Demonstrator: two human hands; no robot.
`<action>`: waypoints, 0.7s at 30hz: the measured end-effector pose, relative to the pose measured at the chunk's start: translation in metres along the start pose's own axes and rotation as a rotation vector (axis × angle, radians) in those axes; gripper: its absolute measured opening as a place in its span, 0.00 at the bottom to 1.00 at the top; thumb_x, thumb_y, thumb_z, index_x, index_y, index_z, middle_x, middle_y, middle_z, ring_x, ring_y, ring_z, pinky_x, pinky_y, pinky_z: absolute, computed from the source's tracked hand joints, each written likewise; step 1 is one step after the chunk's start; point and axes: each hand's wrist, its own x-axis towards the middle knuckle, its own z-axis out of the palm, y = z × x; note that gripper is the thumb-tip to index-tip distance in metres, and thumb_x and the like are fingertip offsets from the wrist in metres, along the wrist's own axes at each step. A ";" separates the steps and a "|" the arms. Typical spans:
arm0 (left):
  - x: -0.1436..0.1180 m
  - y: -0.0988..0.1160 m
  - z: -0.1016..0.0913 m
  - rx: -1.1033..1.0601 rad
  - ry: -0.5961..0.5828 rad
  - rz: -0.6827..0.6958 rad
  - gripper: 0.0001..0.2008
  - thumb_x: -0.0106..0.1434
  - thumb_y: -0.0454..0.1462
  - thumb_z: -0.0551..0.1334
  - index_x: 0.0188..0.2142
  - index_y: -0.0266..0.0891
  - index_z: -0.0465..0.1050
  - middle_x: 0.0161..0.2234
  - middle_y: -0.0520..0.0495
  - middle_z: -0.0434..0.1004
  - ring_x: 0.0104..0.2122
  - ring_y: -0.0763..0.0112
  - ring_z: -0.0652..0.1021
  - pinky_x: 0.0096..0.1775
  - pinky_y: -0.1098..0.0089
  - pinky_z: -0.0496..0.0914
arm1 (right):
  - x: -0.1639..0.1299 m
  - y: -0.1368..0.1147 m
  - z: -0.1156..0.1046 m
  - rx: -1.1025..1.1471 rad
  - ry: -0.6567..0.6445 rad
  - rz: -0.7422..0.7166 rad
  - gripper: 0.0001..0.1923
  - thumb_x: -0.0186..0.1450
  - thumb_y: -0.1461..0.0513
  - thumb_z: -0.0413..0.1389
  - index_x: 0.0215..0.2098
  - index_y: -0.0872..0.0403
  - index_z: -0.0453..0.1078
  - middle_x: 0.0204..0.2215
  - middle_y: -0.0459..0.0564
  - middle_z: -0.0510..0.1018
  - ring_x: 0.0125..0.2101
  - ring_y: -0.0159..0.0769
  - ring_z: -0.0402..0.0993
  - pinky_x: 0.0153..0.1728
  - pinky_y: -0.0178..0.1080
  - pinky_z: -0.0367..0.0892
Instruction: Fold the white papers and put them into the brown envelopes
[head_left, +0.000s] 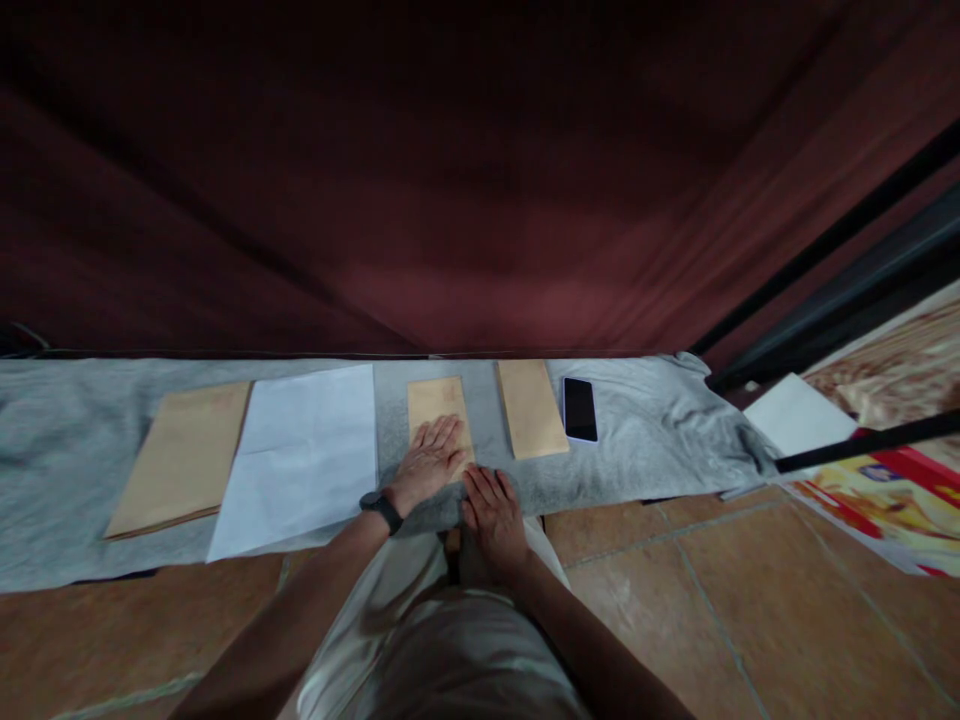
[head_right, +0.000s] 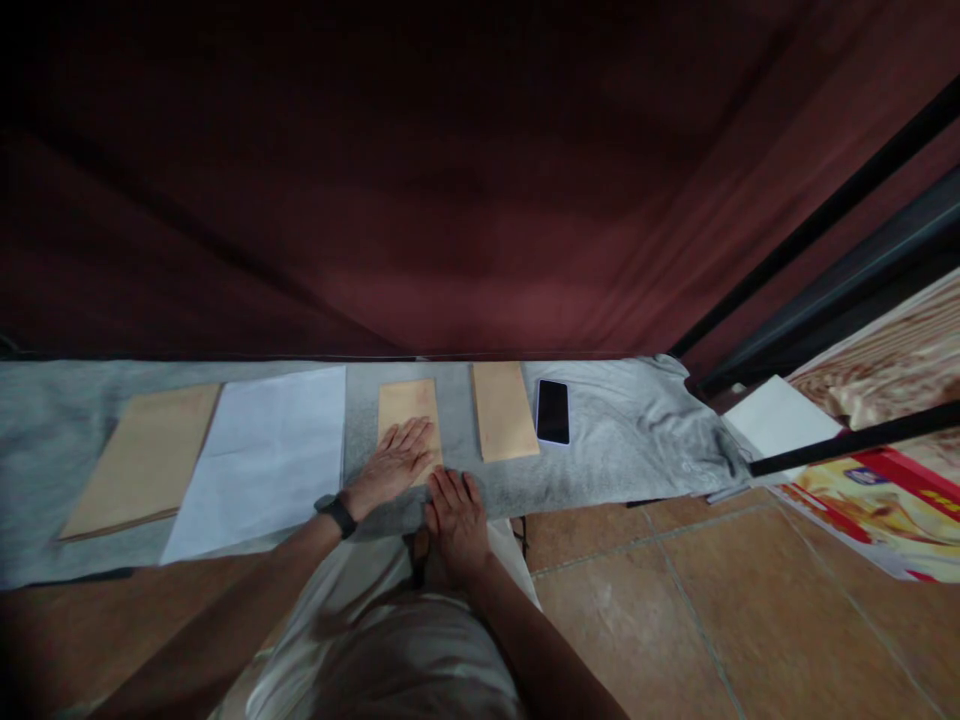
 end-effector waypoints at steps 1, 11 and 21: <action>-0.006 0.001 0.001 -0.004 -0.011 0.011 0.32 0.76 0.48 0.42 0.73 0.38 0.52 0.73 0.41 0.54 0.73 0.58 0.54 0.71 0.50 0.49 | 0.000 0.000 0.001 -0.001 0.001 0.000 0.22 0.77 0.61 0.48 0.67 0.55 0.65 0.64 0.53 0.73 0.65 0.41 0.66 0.70 0.49 0.50; -0.064 0.009 0.000 0.019 0.033 0.141 0.31 0.76 0.52 0.45 0.72 0.43 0.57 0.73 0.42 0.56 0.72 0.56 0.57 0.70 0.49 0.53 | -0.001 0.002 0.004 -0.022 -0.014 -0.014 0.22 0.76 0.60 0.50 0.67 0.55 0.66 0.64 0.54 0.73 0.65 0.41 0.65 0.70 0.50 0.50; -0.102 0.009 0.004 0.063 0.155 0.210 0.33 0.74 0.52 0.52 0.73 0.41 0.53 0.72 0.40 0.57 0.71 0.56 0.59 0.70 0.49 0.54 | 0.001 -0.001 -0.005 0.009 -0.024 -0.007 0.24 0.76 0.62 0.49 0.69 0.56 0.63 0.65 0.55 0.72 0.66 0.42 0.64 0.70 0.51 0.49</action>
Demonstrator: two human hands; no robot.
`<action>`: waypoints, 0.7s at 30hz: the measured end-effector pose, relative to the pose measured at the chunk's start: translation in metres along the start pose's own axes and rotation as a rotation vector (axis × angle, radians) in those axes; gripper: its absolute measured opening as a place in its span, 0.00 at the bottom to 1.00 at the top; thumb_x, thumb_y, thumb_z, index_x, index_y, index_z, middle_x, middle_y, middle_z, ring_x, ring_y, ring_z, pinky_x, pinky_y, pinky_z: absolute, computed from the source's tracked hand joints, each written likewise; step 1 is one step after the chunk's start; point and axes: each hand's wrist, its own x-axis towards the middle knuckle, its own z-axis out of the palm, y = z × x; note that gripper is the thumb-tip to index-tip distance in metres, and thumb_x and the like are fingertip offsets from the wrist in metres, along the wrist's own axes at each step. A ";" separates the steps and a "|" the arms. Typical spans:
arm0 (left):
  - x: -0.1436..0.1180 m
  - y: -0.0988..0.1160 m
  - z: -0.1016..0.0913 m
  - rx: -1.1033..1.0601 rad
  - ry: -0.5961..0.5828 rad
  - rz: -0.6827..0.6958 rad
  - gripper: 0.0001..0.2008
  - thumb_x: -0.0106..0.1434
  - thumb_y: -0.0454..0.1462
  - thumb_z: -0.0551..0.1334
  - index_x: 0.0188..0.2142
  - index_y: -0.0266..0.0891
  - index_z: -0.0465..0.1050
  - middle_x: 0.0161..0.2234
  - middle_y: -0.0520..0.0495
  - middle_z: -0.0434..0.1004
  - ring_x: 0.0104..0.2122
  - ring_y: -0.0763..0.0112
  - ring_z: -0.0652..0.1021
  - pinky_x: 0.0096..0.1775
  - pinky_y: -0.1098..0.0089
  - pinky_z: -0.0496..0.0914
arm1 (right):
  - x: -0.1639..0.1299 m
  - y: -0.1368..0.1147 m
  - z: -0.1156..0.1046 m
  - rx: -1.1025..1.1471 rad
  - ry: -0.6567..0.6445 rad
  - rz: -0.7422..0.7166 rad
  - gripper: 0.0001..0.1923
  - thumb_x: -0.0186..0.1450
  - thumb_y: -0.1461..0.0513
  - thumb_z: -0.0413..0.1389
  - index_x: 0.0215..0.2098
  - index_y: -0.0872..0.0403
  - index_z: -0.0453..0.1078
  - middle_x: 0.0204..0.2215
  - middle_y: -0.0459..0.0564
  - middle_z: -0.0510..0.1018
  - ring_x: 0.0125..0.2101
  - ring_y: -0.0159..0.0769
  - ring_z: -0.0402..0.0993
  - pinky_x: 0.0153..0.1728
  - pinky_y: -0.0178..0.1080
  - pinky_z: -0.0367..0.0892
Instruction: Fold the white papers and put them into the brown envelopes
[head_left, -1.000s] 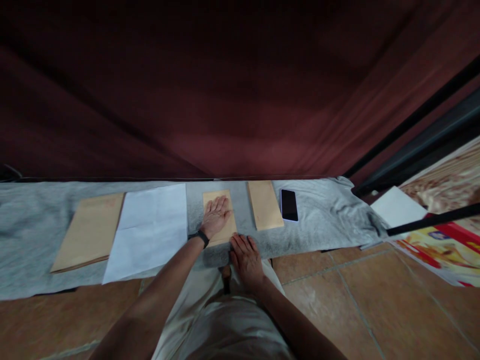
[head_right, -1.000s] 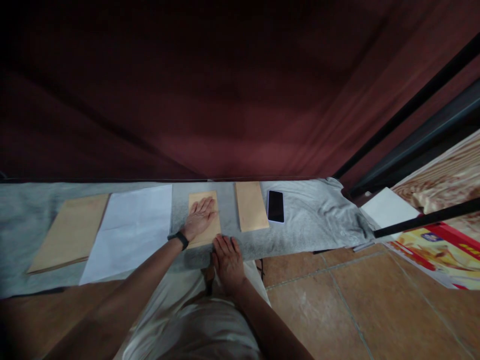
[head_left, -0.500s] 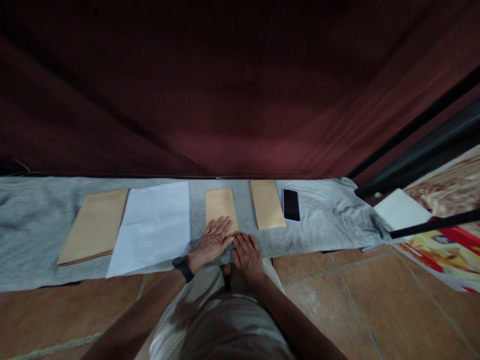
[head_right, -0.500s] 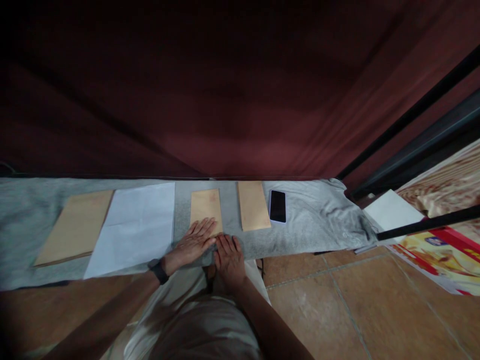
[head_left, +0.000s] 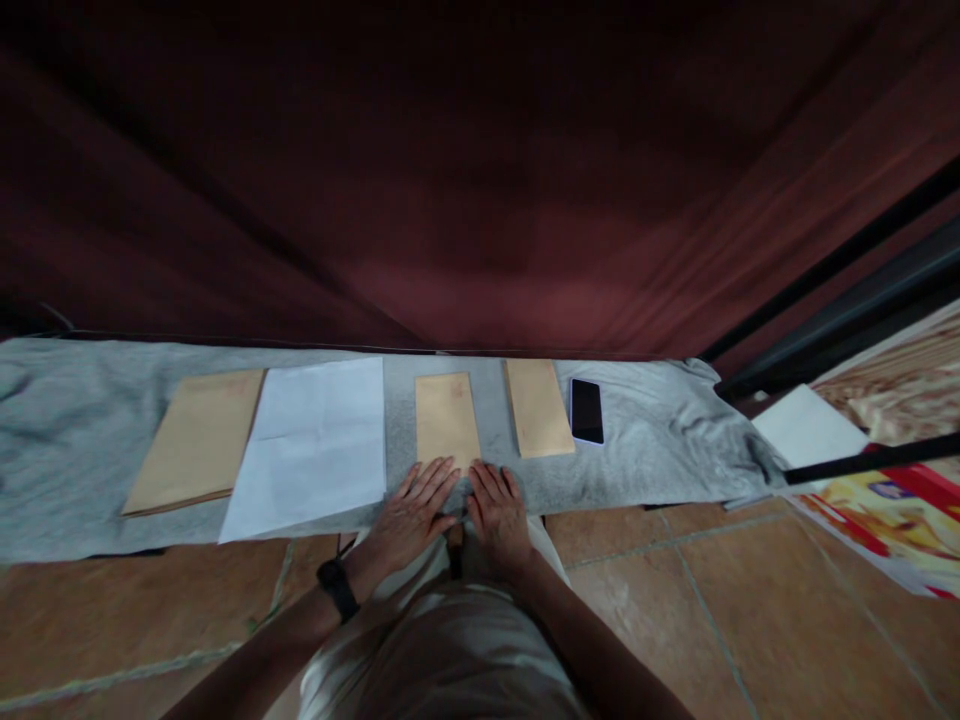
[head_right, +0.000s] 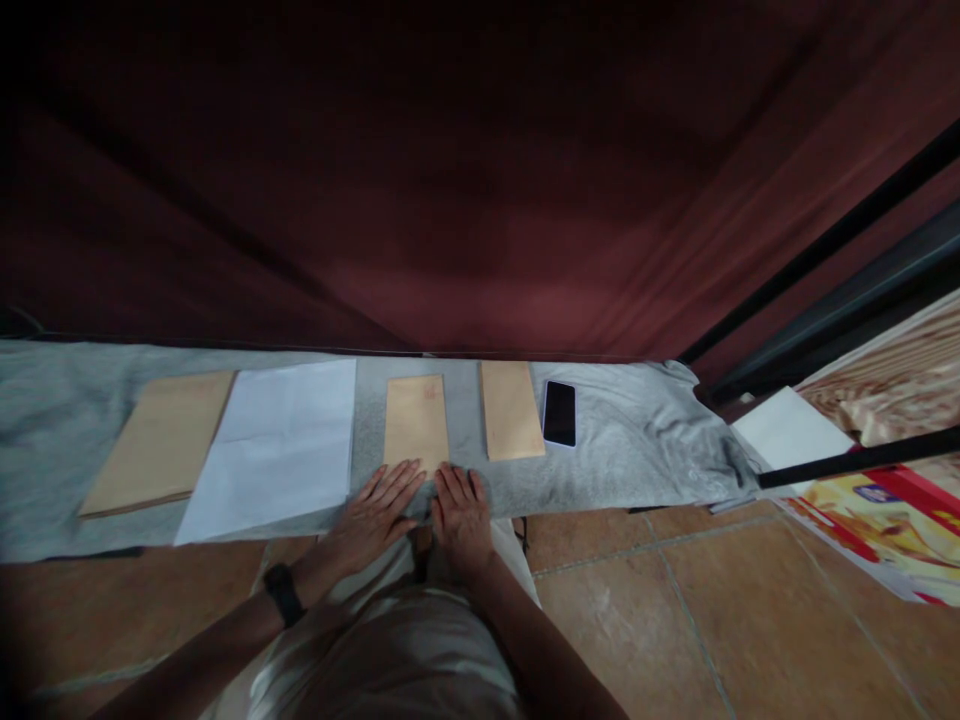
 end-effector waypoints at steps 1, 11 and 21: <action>-0.002 -0.001 0.001 0.009 -0.008 0.003 0.34 0.74 0.51 0.52 0.73 0.39 0.53 0.72 0.39 0.57 0.71 0.56 0.59 0.70 0.49 0.54 | 0.001 -0.001 0.000 0.005 -0.004 0.002 0.24 0.76 0.62 0.48 0.69 0.56 0.63 0.65 0.55 0.71 0.66 0.42 0.64 0.70 0.51 0.49; -0.005 -0.003 0.004 0.023 -0.058 0.013 0.39 0.72 0.52 0.55 0.74 0.34 0.47 0.72 0.34 0.55 0.73 0.55 0.55 0.70 0.49 0.51 | 0.007 -0.011 0.013 0.019 -0.057 -0.057 0.26 0.75 0.62 0.48 0.70 0.55 0.61 0.65 0.55 0.71 0.66 0.43 0.65 0.68 0.52 0.57; -0.011 -0.014 0.003 -0.041 -0.082 0.007 0.40 0.71 0.50 0.57 0.74 0.33 0.45 0.73 0.31 0.53 0.73 0.55 0.55 0.70 0.53 0.54 | -0.002 0.005 0.006 -0.021 -0.023 -0.029 0.24 0.77 0.62 0.47 0.70 0.56 0.62 0.65 0.57 0.71 0.65 0.43 0.66 0.68 0.52 0.54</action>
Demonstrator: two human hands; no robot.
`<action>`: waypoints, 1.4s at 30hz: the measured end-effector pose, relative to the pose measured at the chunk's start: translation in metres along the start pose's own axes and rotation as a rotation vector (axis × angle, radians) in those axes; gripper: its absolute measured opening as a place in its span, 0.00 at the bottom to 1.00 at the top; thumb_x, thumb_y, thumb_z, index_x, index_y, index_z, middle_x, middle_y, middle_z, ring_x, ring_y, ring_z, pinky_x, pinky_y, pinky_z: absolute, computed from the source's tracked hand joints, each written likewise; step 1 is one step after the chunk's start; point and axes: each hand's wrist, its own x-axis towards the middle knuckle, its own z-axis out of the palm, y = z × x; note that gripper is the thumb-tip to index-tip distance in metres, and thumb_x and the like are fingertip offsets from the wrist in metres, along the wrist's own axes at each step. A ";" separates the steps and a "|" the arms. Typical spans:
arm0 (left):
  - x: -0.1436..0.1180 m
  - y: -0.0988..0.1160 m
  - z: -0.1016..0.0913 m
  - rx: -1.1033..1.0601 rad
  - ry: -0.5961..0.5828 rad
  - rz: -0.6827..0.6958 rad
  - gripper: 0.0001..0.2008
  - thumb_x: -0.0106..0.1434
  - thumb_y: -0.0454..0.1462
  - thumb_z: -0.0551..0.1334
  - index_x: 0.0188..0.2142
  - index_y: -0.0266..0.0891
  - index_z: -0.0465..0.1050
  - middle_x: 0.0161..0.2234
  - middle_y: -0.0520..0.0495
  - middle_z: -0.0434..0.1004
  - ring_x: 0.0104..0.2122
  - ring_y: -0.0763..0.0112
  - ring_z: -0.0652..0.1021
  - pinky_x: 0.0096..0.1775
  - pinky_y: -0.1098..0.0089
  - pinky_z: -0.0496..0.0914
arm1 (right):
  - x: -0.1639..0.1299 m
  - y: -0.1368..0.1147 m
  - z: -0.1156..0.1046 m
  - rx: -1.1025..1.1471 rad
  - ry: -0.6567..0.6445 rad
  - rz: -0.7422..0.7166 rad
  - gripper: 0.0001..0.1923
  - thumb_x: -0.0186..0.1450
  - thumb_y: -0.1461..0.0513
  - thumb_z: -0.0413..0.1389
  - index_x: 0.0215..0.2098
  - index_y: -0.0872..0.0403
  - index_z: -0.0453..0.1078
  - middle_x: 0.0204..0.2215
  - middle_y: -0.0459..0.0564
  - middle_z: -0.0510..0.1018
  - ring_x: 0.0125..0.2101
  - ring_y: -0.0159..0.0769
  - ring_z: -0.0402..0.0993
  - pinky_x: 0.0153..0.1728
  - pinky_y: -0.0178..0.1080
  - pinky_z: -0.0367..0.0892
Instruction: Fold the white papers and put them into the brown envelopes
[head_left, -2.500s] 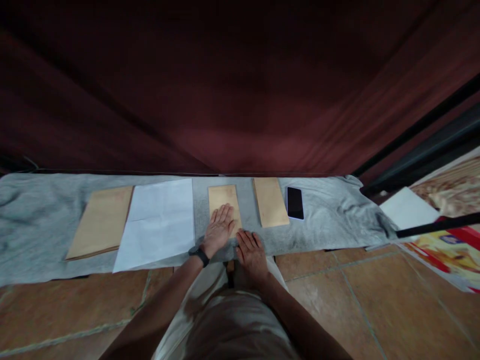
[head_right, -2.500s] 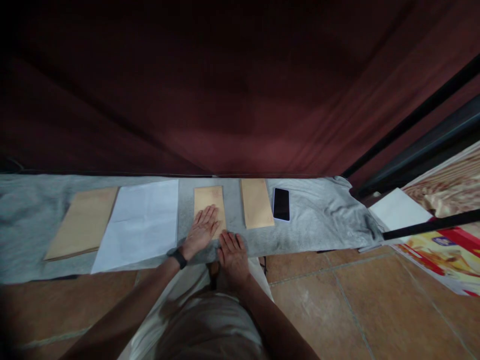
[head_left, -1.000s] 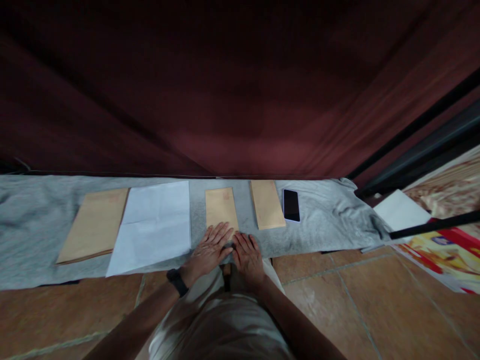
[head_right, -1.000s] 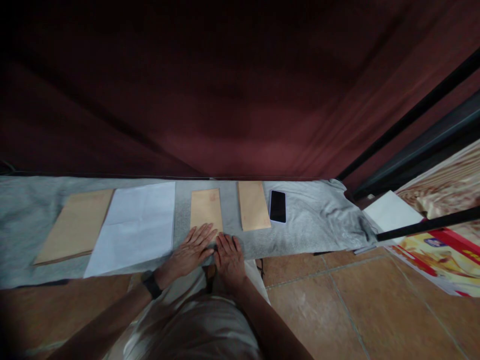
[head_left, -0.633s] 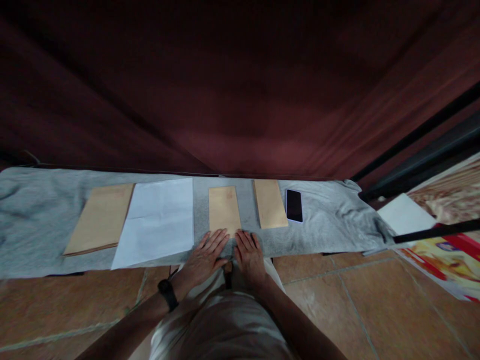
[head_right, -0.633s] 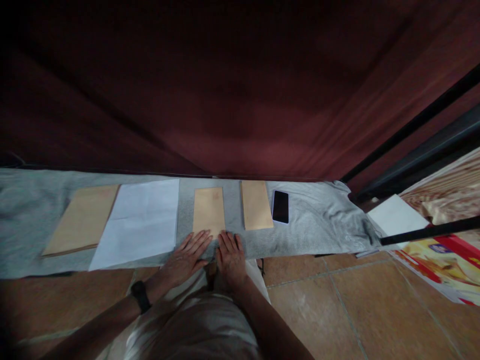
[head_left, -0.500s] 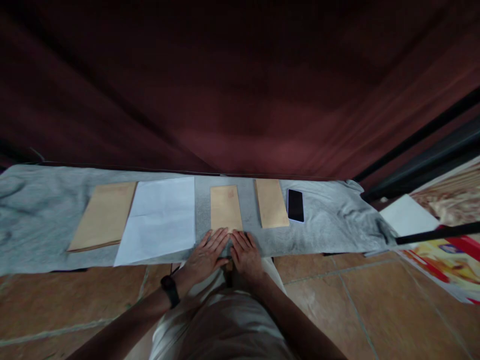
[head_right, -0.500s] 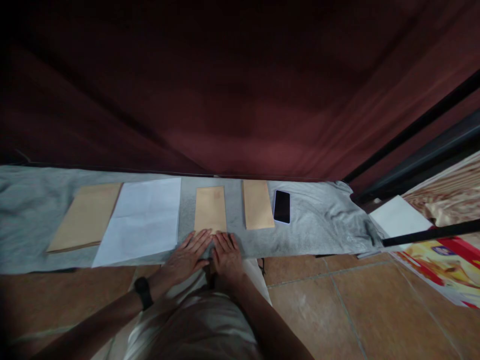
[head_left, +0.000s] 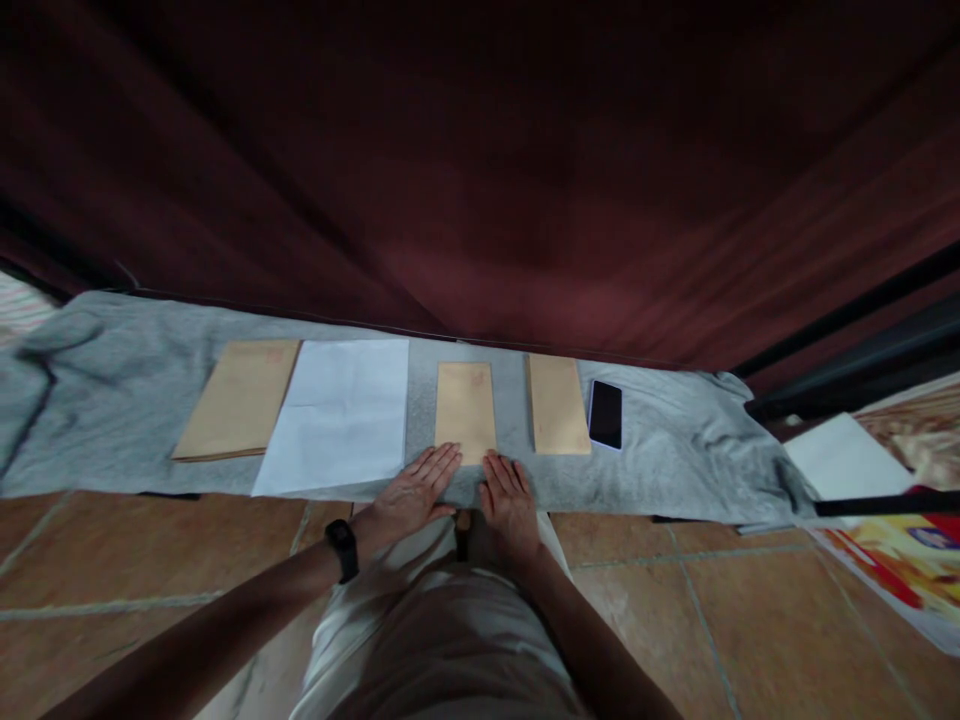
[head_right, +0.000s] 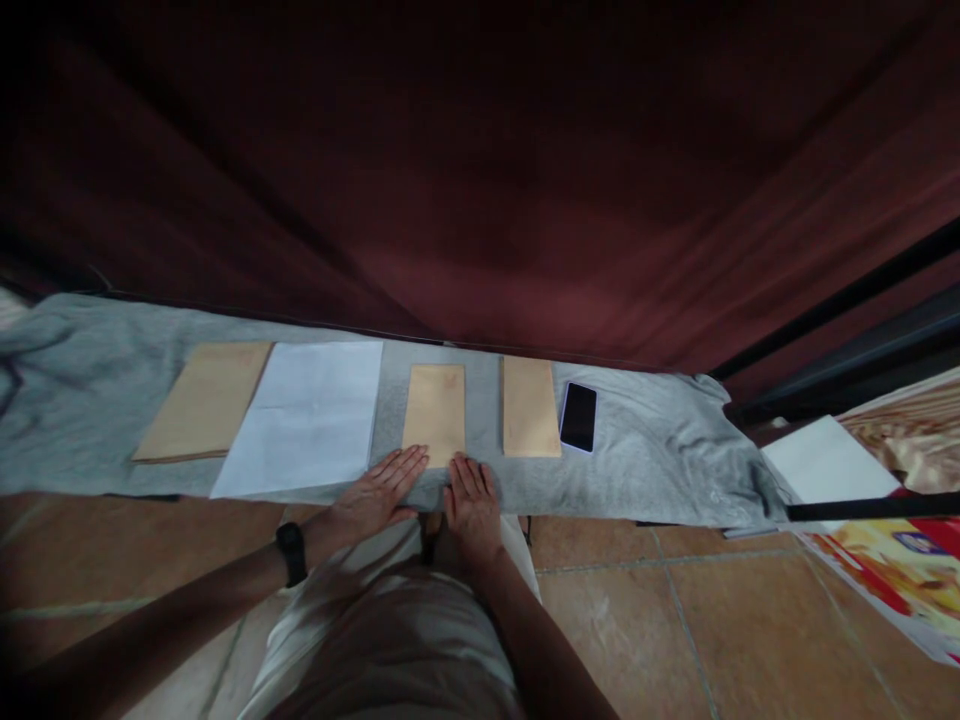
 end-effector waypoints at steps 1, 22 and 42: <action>-0.001 -0.001 0.001 -0.007 0.005 -0.003 0.40 0.71 0.50 0.57 0.74 0.34 0.44 0.73 0.31 0.53 0.73 0.55 0.55 0.70 0.53 0.54 | -0.001 0.001 -0.001 -0.001 0.003 0.002 0.24 0.77 0.62 0.46 0.70 0.56 0.61 0.65 0.57 0.71 0.65 0.43 0.66 0.68 0.52 0.54; -0.006 -0.002 -0.001 0.018 -0.004 -0.033 0.41 0.71 0.50 0.56 0.74 0.32 0.44 0.73 0.31 0.51 0.73 0.53 0.54 0.69 0.53 0.56 | 0.012 -0.018 0.004 0.056 -0.080 -0.066 0.26 0.76 0.61 0.48 0.70 0.54 0.60 0.67 0.54 0.68 0.67 0.44 0.63 0.68 0.53 0.58; -0.015 -0.003 0.002 0.067 0.073 -0.092 0.42 0.72 0.52 0.55 0.74 0.29 0.45 0.72 0.28 0.52 0.72 0.50 0.57 0.69 0.51 0.58 | -0.001 0.000 -0.006 -0.011 -0.023 0.026 0.24 0.77 0.61 0.49 0.69 0.58 0.63 0.65 0.56 0.71 0.66 0.43 0.65 0.69 0.50 0.52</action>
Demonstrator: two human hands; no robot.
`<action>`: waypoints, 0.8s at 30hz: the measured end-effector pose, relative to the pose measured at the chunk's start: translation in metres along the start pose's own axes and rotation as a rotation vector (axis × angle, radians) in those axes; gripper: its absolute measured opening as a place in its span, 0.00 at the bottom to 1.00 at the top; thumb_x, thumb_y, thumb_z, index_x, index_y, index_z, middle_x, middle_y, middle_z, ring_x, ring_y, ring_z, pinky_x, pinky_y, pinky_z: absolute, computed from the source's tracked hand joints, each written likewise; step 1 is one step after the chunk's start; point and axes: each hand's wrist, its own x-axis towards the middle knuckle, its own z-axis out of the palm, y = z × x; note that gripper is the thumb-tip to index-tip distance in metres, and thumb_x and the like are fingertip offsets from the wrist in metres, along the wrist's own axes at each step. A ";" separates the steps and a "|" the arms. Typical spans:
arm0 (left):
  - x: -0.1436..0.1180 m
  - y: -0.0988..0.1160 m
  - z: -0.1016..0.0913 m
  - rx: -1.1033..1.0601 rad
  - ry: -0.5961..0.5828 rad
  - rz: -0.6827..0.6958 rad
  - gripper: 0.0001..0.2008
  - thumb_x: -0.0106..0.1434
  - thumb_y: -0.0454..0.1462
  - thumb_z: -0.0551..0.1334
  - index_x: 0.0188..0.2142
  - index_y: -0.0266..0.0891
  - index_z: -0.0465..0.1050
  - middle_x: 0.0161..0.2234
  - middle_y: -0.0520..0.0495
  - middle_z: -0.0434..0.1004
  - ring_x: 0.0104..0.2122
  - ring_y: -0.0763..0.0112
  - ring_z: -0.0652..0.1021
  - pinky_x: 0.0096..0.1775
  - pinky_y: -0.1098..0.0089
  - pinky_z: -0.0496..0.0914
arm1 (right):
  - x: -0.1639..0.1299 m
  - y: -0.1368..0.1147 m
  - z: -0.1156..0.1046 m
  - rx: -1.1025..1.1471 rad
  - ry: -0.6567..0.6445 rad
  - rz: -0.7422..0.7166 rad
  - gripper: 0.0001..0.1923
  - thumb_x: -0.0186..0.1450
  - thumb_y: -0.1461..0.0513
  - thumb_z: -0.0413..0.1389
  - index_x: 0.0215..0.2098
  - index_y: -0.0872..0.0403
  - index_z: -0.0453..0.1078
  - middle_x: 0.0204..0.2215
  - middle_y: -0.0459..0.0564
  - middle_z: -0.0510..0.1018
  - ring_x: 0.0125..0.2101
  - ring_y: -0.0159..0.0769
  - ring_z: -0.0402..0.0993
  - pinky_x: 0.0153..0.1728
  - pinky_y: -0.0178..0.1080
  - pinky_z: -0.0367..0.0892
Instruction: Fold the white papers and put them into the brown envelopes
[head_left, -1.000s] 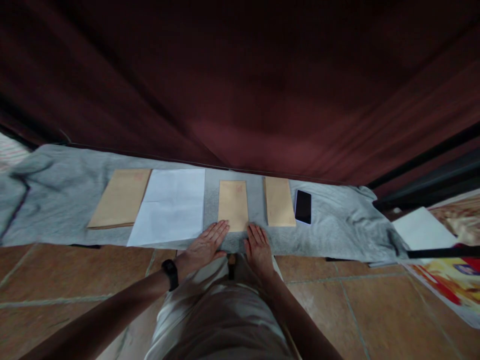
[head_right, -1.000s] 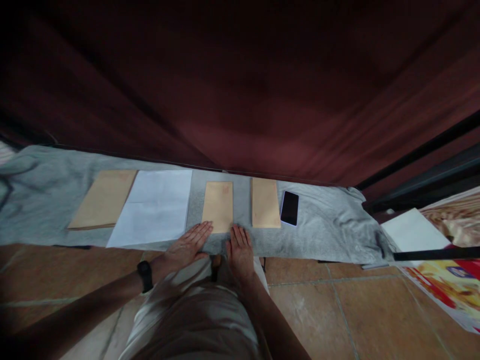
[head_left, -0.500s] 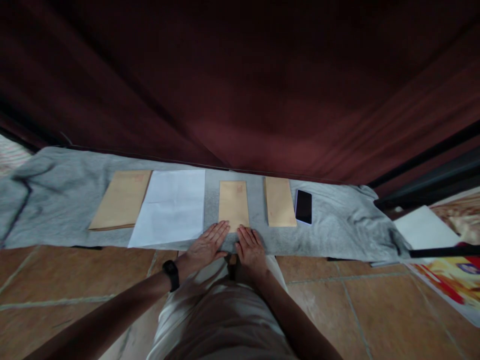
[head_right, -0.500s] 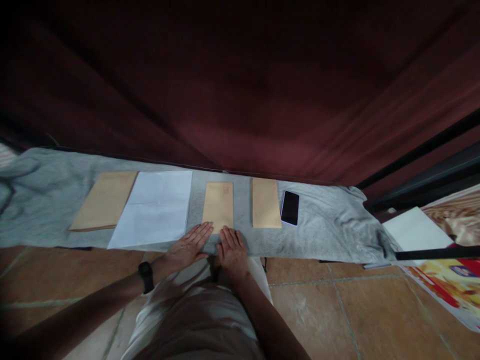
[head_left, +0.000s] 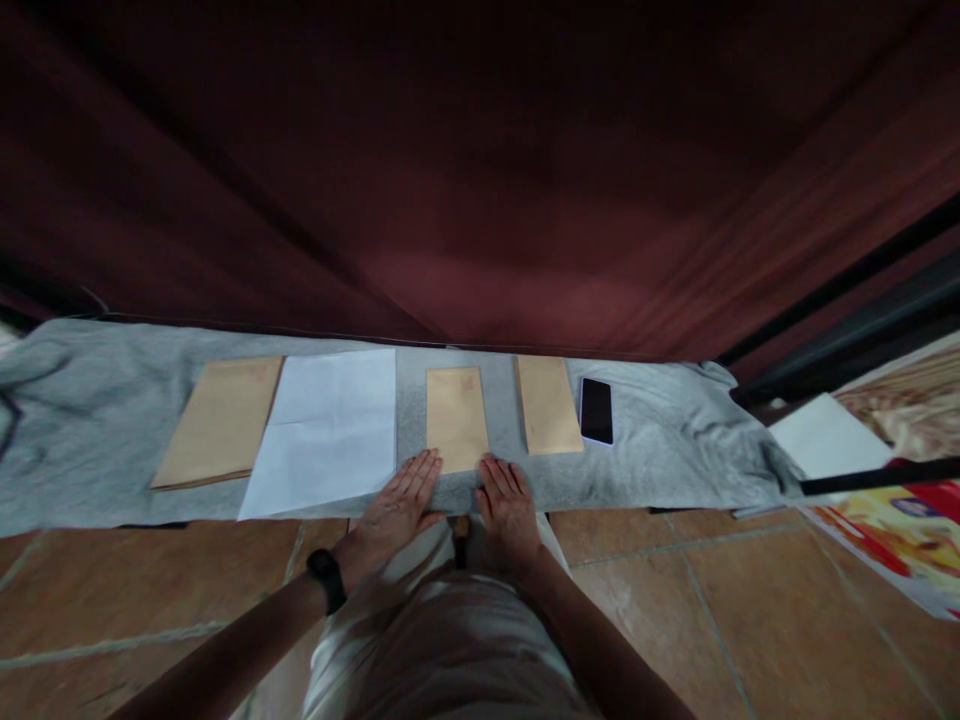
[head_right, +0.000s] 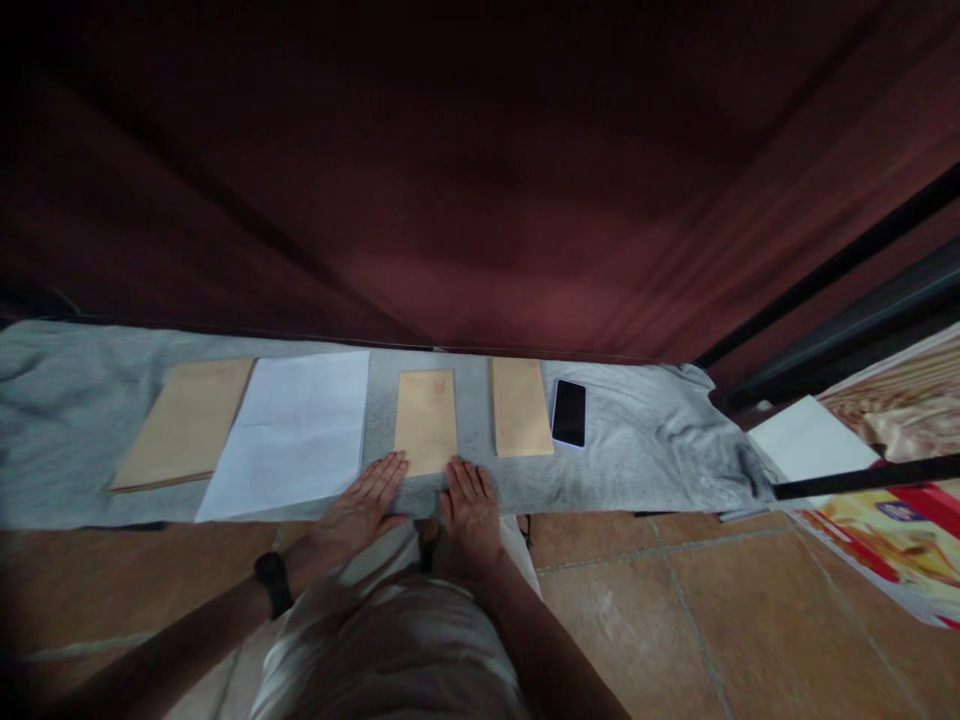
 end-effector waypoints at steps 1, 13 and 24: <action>-0.001 0.001 -0.002 -0.005 0.010 -0.009 0.41 0.72 0.52 0.54 0.74 0.29 0.45 0.72 0.28 0.53 0.72 0.50 0.58 0.69 0.51 0.59 | 0.000 0.001 -0.001 -0.002 0.000 0.003 0.24 0.77 0.61 0.49 0.69 0.58 0.63 0.65 0.56 0.71 0.66 0.43 0.65 0.69 0.50 0.52; 0.013 0.009 0.003 -0.483 0.189 -0.409 0.26 0.70 0.44 0.56 0.65 0.37 0.66 0.61 0.34 0.74 0.61 0.51 0.74 0.62 0.48 0.69 | 0.000 -0.002 0.001 -0.022 0.004 0.043 0.25 0.75 0.63 0.52 0.69 0.57 0.63 0.65 0.57 0.71 0.66 0.43 0.65 0.70 0.51 0.52; 0.059 0.011 -0.015 -1.143 0.281 -0.959 0.35 0.49 0.43 0.71 0.57 0.39 0.70 0.26 0.55 0.78 0.28 0.64 0.78 0.36 0.63 0.74 | 0.002 -0.005 0.006 0.007 0.021 0.083 0.24 0.74 0.65 0.50 0.68 0.58 0.64 0.65 0.56 0.71 0.65 0.44 0.65 0.69 0.52 0.51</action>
